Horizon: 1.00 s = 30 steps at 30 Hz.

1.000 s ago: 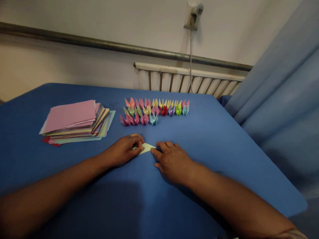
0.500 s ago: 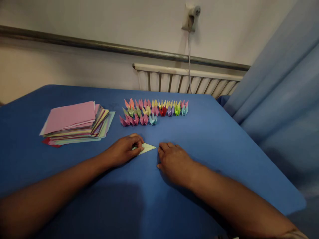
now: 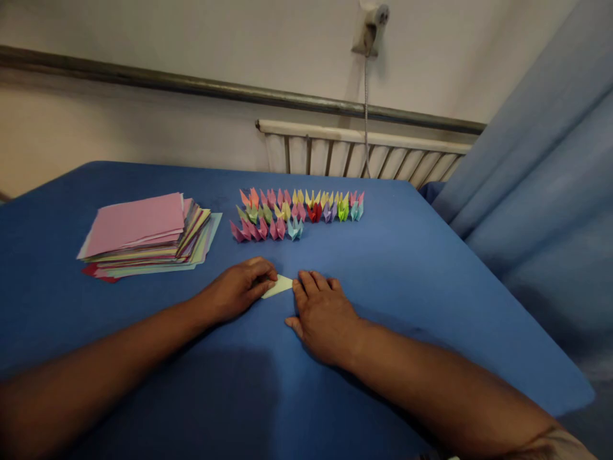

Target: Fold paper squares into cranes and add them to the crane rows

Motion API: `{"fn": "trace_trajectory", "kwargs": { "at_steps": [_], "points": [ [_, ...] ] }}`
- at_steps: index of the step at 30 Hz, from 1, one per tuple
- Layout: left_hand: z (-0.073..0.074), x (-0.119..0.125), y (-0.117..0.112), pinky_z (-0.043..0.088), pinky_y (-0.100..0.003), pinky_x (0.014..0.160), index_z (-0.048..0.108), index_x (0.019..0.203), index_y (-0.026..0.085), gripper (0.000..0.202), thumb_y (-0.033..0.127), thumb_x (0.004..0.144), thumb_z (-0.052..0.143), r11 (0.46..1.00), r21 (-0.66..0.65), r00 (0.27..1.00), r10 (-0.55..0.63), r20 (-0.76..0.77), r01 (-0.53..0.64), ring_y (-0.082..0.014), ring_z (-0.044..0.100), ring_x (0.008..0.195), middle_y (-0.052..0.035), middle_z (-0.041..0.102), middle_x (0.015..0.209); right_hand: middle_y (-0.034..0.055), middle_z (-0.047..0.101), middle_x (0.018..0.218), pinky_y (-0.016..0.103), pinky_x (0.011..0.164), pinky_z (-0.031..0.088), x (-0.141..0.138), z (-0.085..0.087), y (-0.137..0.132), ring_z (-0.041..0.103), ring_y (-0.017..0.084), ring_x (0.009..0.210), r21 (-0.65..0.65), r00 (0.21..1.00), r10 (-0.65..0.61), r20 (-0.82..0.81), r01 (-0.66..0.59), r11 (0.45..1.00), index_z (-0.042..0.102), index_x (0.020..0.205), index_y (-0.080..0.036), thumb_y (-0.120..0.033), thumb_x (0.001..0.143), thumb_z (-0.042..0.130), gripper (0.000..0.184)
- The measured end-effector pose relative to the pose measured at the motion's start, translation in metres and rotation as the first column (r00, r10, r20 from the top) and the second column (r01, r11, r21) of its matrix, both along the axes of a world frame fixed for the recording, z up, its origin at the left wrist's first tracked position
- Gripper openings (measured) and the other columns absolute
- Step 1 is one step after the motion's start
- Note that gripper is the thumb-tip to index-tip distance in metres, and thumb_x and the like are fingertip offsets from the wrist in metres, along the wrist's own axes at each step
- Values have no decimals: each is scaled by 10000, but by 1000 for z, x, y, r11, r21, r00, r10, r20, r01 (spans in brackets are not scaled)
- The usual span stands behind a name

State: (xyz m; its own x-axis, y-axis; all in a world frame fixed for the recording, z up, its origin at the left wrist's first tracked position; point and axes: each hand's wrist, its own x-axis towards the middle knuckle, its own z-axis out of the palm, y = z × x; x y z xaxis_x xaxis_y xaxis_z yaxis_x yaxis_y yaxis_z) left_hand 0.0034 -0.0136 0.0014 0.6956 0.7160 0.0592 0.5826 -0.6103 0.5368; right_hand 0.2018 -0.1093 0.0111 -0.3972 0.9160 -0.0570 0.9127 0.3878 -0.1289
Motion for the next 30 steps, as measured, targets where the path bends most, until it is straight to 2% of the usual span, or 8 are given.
{"fn": "trace_trajectory", "kwargs": {
  "at_steps": [3, 9, 13, 16, 20, 25, 30],
  "points": [
    [-1, -1, 1, 433, -293, 783, 593, 897, 190, 127, 211, 872, 470, 1000, 9, 1000, -28, 8, 28, -166, 556, 830, -29, 586, 911, 219, 368, 1478, 536, 1038, 345, 1, 2, -1, 353, 357, 1336, 4, 1000, -4, 24, 3, 1000, 426, 1396, -40, -456, 930, 435, 625],
    [-1, -1, 2, 432, -289, 784, 590, 883, 187, 119, 197, 874, 472, 998, 35, 999, -52, -2, 52, -164, 548, 822, -29, 585, 901, 237, 402, 1449, 531, 1021, 366, 6, 2, -1, 390, 366, 1305, 11, 999, -11, 48, 10, 1000, 453, 1372, -26, -476, 909, 470, 646],
    [-1, -1, 1, 432, -285, 781, 591, 883, 187, 118, 206, 879, 475, 998, 49, 999, -46, -3, 46, -167, 550, 826, -30, 583, 893, 224, 367, 1475, 512, 1036, 351, 4, -2, 0, 375, 353, 1319, 49, 997, -70, 7, 70, 996, 367, 1433, -59, -485, 906, 483, 688],
    [-1, -2, 1, 431, -284, 783, 589, 899, 188, 126, 209, 888, 465, 997, 60, 999, -49, 1, 49, -167, 553, 834, -31, 586, 903, 179, 300, 1523, 510, 1055, 324, 1, -5, 2, 320, 339, 1361, 75, 998, -37, -43, 40, 996, 296, 1477, -135, -515, 916, 452, 695],
    [-1, -1, 0, 432, -289, 786, 585, 907, 186, 134, 221, 897, 456, 996, 64, 998, -58, -3, 58, -168, 553, 838, -35, 589, 905, 184, 342, 1503, 516, 1065, 306, -1, -7, 2, 314, 337, 1364, 47, 999, 10, -41, -8, 999, 374, 1435, -92, -523, 935, 394, 661],
    [2, -3, 0, 436, -305, 802, 599, 927, 187, 154, 216, 896, 451, 995, 68, 997, -77, -17, 78, -179, 556, 860, -45, 596, 923, 207, 395, 1465, 514, 1051, 328, -2, -3, 1, 350, 337, 1338, 47, 1000, 9, -20, -8, 999, 417, 1400, -49, -505, 924, 426, 658],
    [4, -6, 0, 433, -302, 797, 600, 940, 190, 159, 199, 894, 448, 990, 88, 994, -110, -30, 112, -176, 552, 852, -41, 597, 912, 212, 425, 1440, 507, 1030, 358, 4, -3, 4, 388, 339, 1307, 41, 999, 4, -38, -3, 999, 464, 1366, -55, -493, 909, 464, 633]
  ]
}}
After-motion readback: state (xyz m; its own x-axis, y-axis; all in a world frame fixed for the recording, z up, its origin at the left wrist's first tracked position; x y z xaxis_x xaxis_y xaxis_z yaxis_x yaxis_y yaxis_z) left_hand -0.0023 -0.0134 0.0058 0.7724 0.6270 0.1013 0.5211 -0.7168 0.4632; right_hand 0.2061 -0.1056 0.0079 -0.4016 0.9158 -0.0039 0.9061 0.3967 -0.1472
